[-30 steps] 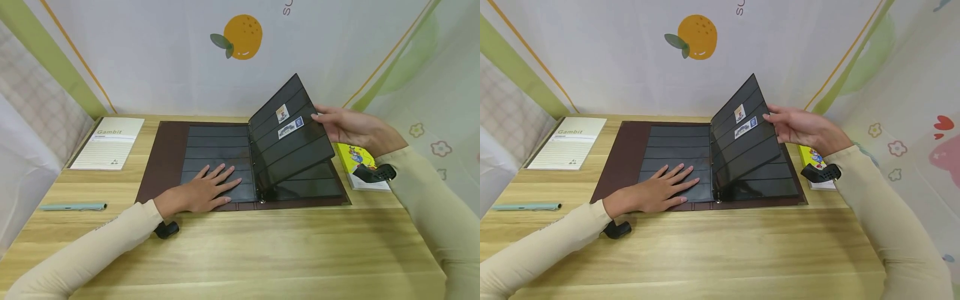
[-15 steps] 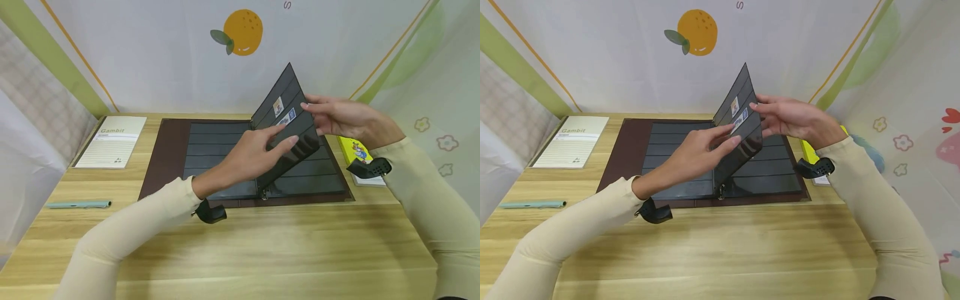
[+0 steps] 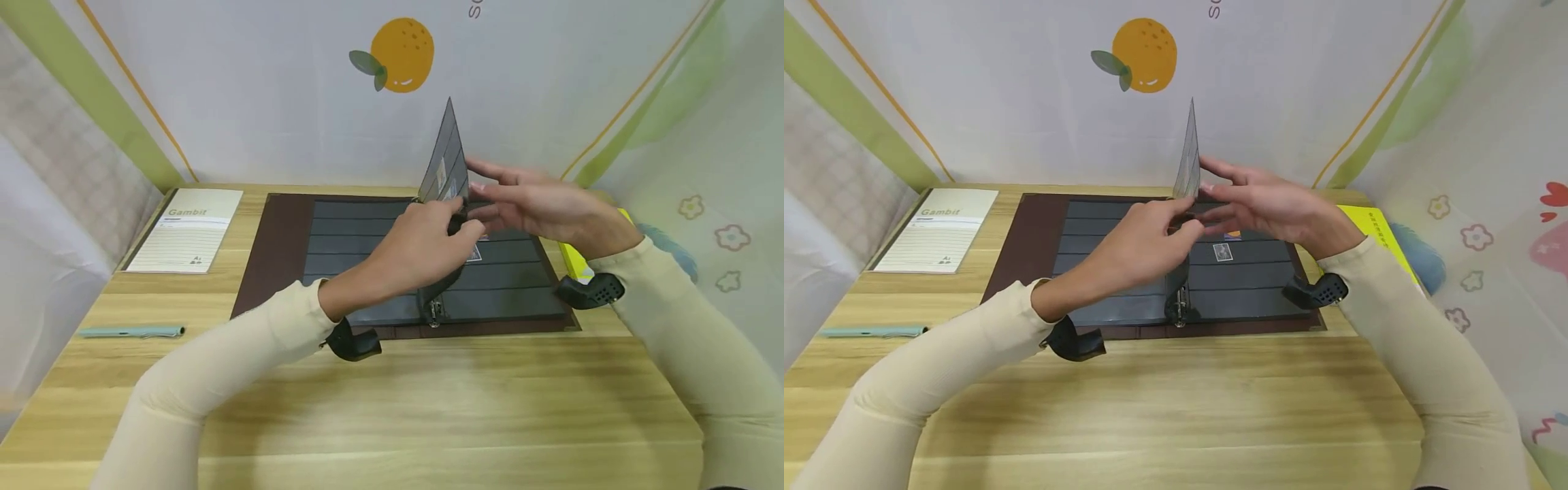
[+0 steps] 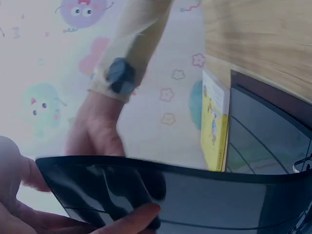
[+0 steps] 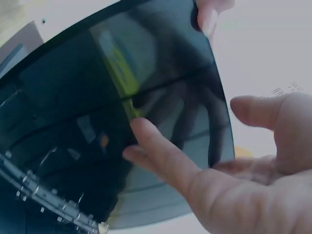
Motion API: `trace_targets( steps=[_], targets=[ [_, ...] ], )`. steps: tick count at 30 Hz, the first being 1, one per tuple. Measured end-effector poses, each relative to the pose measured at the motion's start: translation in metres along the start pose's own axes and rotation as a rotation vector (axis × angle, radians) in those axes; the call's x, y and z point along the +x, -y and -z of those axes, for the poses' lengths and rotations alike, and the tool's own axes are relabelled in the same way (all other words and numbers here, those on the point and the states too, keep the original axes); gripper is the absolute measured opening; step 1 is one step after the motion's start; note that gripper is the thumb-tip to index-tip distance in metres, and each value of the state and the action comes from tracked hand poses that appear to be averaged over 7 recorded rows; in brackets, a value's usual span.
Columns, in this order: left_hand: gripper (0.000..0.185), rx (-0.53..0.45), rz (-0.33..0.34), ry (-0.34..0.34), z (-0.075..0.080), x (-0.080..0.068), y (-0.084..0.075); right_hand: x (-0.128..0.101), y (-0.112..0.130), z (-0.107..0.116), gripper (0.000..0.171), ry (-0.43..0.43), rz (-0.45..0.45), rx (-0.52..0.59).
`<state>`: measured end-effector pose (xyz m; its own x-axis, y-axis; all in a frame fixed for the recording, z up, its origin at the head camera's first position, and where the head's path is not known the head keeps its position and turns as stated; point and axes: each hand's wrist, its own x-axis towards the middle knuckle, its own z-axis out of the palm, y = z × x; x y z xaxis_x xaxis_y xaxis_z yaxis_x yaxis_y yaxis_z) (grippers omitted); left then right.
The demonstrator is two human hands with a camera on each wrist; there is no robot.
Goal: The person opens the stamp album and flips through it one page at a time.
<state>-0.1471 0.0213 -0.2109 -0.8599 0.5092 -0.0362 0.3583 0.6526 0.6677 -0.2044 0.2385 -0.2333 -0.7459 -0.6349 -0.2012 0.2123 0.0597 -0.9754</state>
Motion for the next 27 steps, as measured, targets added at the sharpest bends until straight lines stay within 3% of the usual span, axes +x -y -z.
trace_targets(
  steps=[5,8,11,14,20,27],
  targets=[
    [0.057,0.011,0.012,-0.070,0.013,-0.009,0.010,-0.003,-0.022,0.008,0.066,0.012,0.034,-0.135],
    [0.060,0.033,0.010,-0.127,0.025,-0.015,0.023,-0.006,-0.041,0.017,0.062,-0.016,0.014,-0.289],
    [0.067,0.104,0.048,-0.177,0.039,-0.023,0.038,-0.011,-0.061,0.025,0.061,-0.058,-0.036,-0.448],
    [0.074,0.206,0.126,-0.200,0.053,-0.034,0.058,-0.014,-0.081,0.031,0.063,-0.092,-0.068,-0.600],
    [0.083,0.318,0.281,-0.161,0.067,-0.057,0.106,-0.016,-0.114,0.034,0.070,-0.152,-0.074,-0.917],
    [0.082,0.436,0.339,-0.079,0.059,-0.069,0.153,-0.019,-0.142,0.028,0.081,-0.137,-0.074,-1.059]
  ],
)
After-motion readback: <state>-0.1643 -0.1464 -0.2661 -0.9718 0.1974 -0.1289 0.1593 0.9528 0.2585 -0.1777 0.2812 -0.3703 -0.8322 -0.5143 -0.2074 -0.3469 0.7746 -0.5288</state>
